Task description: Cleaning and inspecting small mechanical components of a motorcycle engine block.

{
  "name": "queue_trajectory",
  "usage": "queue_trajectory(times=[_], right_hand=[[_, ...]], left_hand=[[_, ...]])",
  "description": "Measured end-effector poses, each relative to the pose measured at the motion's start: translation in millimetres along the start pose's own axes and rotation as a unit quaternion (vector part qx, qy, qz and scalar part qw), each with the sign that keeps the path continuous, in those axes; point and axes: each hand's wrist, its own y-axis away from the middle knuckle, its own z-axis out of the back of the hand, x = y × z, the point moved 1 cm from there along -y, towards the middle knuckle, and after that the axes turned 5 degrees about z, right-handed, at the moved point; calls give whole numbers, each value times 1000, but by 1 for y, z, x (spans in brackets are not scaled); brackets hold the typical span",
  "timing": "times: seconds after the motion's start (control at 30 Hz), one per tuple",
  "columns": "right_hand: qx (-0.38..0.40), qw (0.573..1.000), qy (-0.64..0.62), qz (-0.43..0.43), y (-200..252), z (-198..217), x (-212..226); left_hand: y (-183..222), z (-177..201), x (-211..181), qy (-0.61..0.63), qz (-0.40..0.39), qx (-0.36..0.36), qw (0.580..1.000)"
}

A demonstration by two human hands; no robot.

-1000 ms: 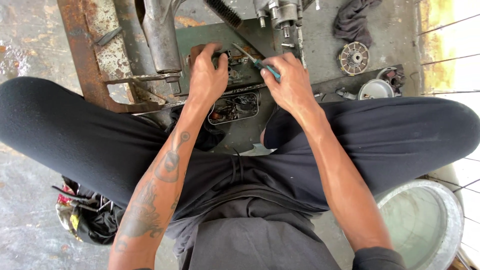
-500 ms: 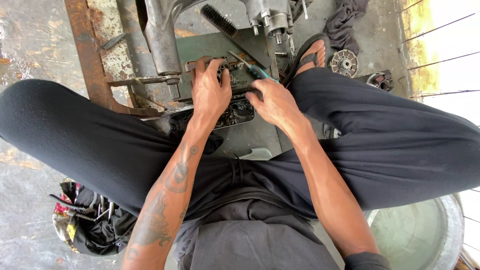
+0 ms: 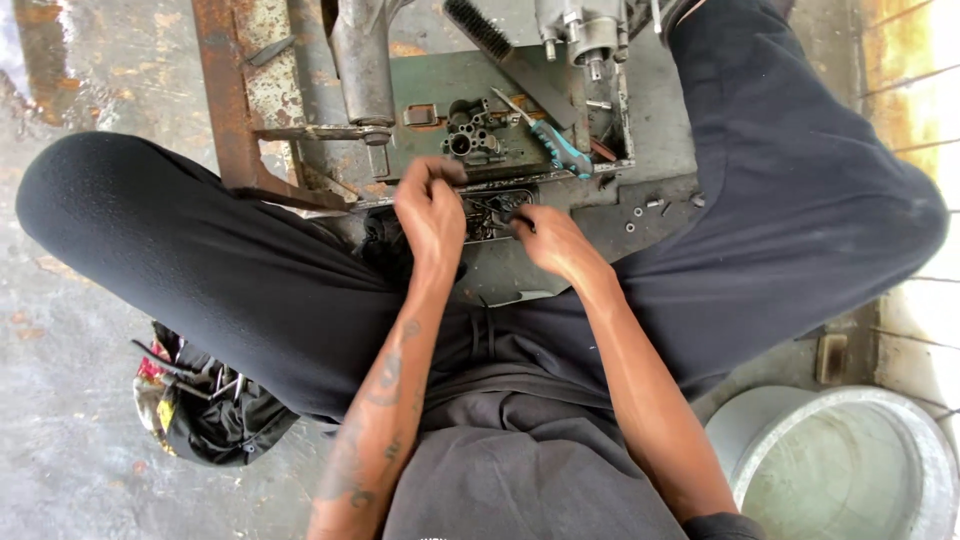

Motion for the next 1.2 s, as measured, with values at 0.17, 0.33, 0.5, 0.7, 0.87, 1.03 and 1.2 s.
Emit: queue_trajectory(times=[0.17, 0.33, 0.5, 0.7, 0.87, 1.03, 1.2], right_hand=[[10, 999, 51, -7, -54, -34, -70], [25, 990, 141, -9, -113, -57, -112], [-3, 991, 119, -61, -117, -54, -99], [5, 986, 153, -69, -141, -88, -145], [-8, 992, 124, -33, -128, -75, -117], [-35, 989, 134, -57, -122, -66, -97], [-19, 967, 249, -48, -142, -87, -108]], left_hand=[[16, -5, 109, -54, 195, 27, 979], [-8, -20, 204, -277, 250, 123, 919], [0, -27, 149, -287, 255, 103, 918], [-11, -12, 173, -292, 270, 114, 910], [-32, -11, 186, -275, 276, 133, 911], [-41, -34, 193, -267, 315, 117, 903], [-39, -35, 201, -236, 313, 61, 918]])
